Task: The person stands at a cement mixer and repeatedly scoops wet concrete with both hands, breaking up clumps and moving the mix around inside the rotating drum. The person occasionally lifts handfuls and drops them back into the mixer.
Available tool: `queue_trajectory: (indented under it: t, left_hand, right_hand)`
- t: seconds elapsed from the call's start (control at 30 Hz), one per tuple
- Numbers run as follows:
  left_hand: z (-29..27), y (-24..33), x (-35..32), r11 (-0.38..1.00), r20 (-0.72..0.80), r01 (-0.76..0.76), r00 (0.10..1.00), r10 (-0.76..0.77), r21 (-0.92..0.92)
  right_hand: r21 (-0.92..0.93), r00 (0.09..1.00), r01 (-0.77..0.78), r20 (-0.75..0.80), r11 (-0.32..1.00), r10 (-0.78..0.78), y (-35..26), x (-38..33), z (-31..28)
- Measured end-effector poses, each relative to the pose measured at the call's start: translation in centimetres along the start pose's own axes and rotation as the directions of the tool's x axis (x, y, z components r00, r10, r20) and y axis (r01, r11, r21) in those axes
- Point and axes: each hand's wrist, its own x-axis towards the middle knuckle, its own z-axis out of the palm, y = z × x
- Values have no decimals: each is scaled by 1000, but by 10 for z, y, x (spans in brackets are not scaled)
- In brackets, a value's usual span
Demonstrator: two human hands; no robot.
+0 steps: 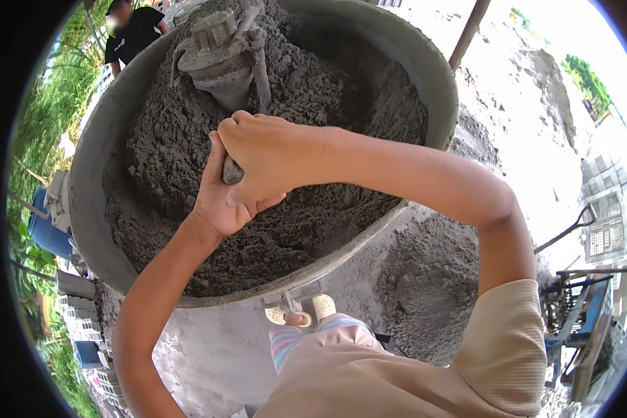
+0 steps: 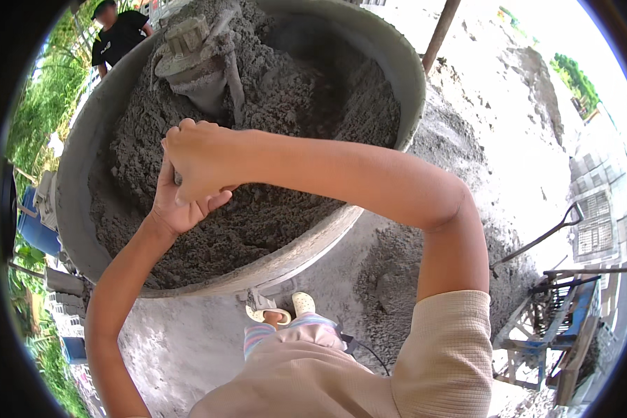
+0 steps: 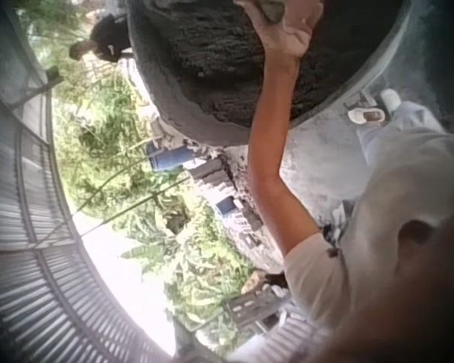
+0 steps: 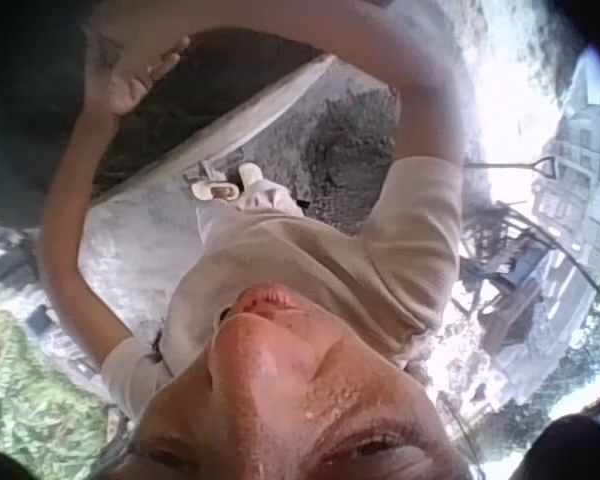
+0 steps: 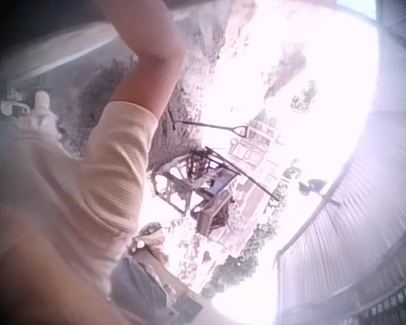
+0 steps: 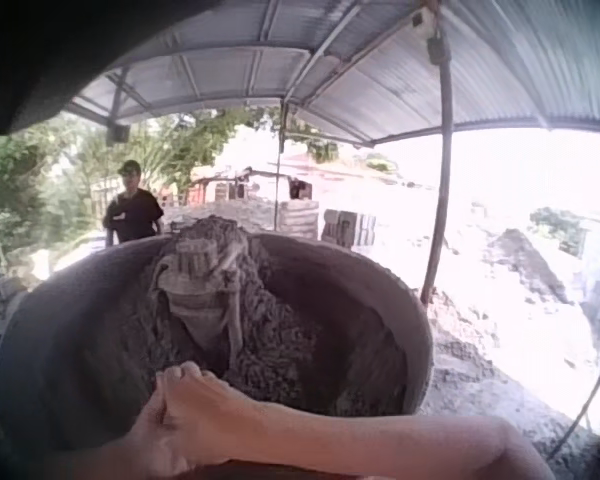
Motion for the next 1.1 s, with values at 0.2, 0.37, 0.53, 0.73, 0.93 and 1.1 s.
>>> queue_trajectory:
  t: [0.2,0.37,0.53,0.73,0.93,1.1]
  left_hand:
    - [11,21,-25,988,-231,-146,964,131,-50]
    - [-17,45,-122,910,-590,-169,713,378,380]
    - [-56,37,-157,851,-695,-212,500,516,480]
    - [-58,28,-158,815,-663,-179,499,558,551]
    - [-55,32,-154,783,-603,-192,539,588,592]
    - [-55,37,-159,771,-545,-199,603,583,605]
  right_hand:
    - [298,818,-551,376,779,435,127,10,-49]
    - [-551,367,-319,678,771,637,280,-97,63]
    - [-559,276,342,828,755,488,309,-152,106]
    - [-603,10,334,771,724,637,288,-135,80]
    - [-630,99,157,777,761,622,279,-139,72]
    - [-657,242,17,734,753,635,246,-117,46]
